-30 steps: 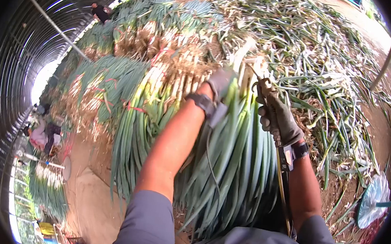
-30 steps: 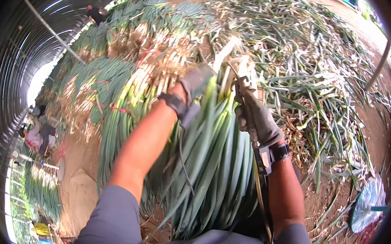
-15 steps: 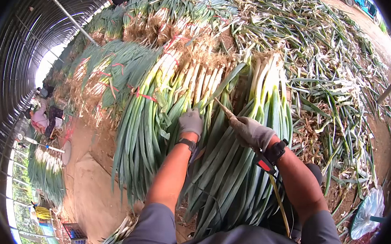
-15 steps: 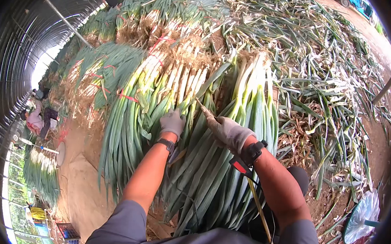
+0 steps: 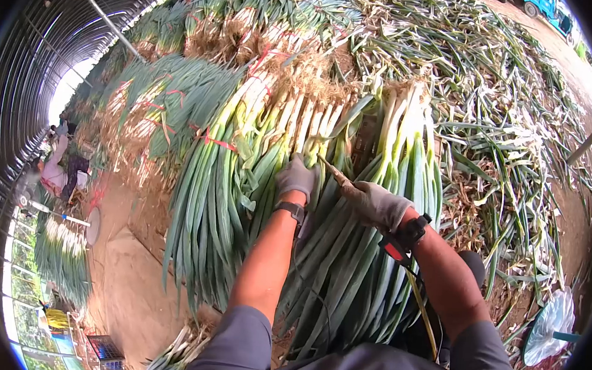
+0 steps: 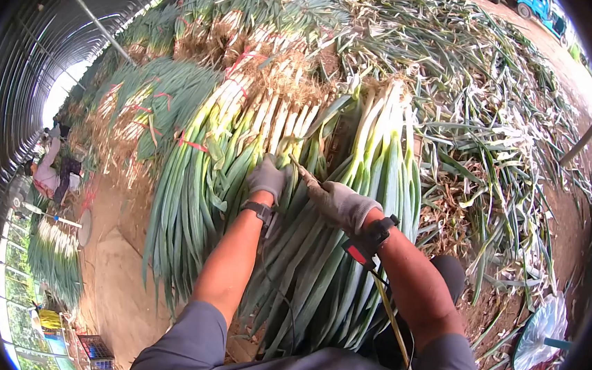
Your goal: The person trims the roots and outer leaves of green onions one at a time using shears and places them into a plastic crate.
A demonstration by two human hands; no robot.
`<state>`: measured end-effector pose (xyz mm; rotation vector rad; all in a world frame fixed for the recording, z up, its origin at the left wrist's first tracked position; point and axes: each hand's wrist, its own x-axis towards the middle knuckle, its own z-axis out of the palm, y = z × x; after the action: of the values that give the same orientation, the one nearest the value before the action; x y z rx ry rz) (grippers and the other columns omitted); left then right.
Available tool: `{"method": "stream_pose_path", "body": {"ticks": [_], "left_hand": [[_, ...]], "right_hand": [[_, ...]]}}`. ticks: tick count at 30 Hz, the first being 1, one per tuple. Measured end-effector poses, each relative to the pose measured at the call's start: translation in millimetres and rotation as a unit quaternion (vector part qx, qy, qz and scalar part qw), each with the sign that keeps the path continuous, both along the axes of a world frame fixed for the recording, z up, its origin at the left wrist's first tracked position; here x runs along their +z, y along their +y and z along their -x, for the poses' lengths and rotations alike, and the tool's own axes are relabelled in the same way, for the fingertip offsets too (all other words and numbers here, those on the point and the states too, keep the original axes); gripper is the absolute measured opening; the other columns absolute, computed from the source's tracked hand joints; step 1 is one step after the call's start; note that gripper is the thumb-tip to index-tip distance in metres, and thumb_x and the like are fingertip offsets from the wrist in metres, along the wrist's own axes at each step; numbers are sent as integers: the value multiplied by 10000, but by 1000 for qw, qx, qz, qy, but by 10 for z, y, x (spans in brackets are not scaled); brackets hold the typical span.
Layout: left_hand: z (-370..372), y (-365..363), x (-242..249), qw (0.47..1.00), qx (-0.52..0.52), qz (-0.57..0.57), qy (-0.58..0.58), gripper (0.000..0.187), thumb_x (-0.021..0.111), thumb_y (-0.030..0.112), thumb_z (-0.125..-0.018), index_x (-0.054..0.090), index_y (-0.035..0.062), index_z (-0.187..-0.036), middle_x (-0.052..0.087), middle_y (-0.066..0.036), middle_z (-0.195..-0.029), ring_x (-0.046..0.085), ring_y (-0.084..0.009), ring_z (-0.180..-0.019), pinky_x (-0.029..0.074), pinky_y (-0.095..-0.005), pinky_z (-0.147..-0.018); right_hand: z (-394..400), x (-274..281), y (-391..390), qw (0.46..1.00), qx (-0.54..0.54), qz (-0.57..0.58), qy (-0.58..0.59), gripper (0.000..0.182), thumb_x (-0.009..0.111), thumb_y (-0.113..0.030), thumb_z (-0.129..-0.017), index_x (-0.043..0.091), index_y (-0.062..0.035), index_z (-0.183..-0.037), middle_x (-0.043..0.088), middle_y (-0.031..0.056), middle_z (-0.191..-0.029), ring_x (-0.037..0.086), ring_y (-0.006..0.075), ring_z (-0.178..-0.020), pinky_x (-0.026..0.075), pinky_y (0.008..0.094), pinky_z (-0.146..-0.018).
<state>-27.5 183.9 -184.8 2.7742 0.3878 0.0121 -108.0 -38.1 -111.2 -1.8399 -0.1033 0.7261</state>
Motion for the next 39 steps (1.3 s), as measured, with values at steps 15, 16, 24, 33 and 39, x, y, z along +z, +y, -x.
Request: {"method": "stream_pose_path", "body": {"ticks": [15, 16, 24, 33, 39], "left_hand": [[-195, 58, -101, 996, -1, 83, 41, 770, 729, 324, -837, 416, 138, -1515, 679, -212, -1282, 668, -371, -1167, 524, -467, -1003], [-179, 39, -100, 995, 3, 90, 40, 794, 731, 329, -838, 399, 144, -1535, 672, -214, -1299, 663, -371, -1182, 521, -466, -1013], [-12, -36, -68, 990, -30, 126, 50, 835, 779, 217, -823, 366, 166, -1547, 660, -189, -1318, 644, -375, -1198, 514, -473, -1001], [-280, 72, -350, 982, -40, 183, 31, 787, 709, 174, -808, 412, 131, -1536, 675, -182, -1291, 654, -332, -1180, 498, -421, -1014], [-635, 161, -211, 944, -115, 305, -48, 428, 654, 179, -900, 605, 44, -1303, 708, -187, -1044, 705, -332, -944, 563, -420, -832]], "right_hand": [[188, -96, 80, 984, -159, -74, 12, 616, 460, -637, -1022, 589, -45, -911, 539, 28, -653, 501, 130, -485, 373, 303, -435], [201, -94, 77, 985, -159, -74, 8, 617, 457, -639, -1022, 587, -46, -907, 539, 25, -653, 500, 128, -482, 371, 300, -434], [297, 59, 29, 983, -170, -62, 10, 671, 431, -691, -1005, 583, -59, -839, 516, 20, -606, 476, 126, -443, 365, 308, -407], [442, 199, -68, 992, -119, -50, 13, 709, 395, -692, -1014, 592, -39, -820, 521, 48, -541, 486, 147, -414, 363, 318, -390], [521, -10, -73, 985, -143, -98, 2, 615, 444, -621, -1037, 594, -35, -926, 516, 34, -577, 470, 134, -424, 356, 302, -403]]}}
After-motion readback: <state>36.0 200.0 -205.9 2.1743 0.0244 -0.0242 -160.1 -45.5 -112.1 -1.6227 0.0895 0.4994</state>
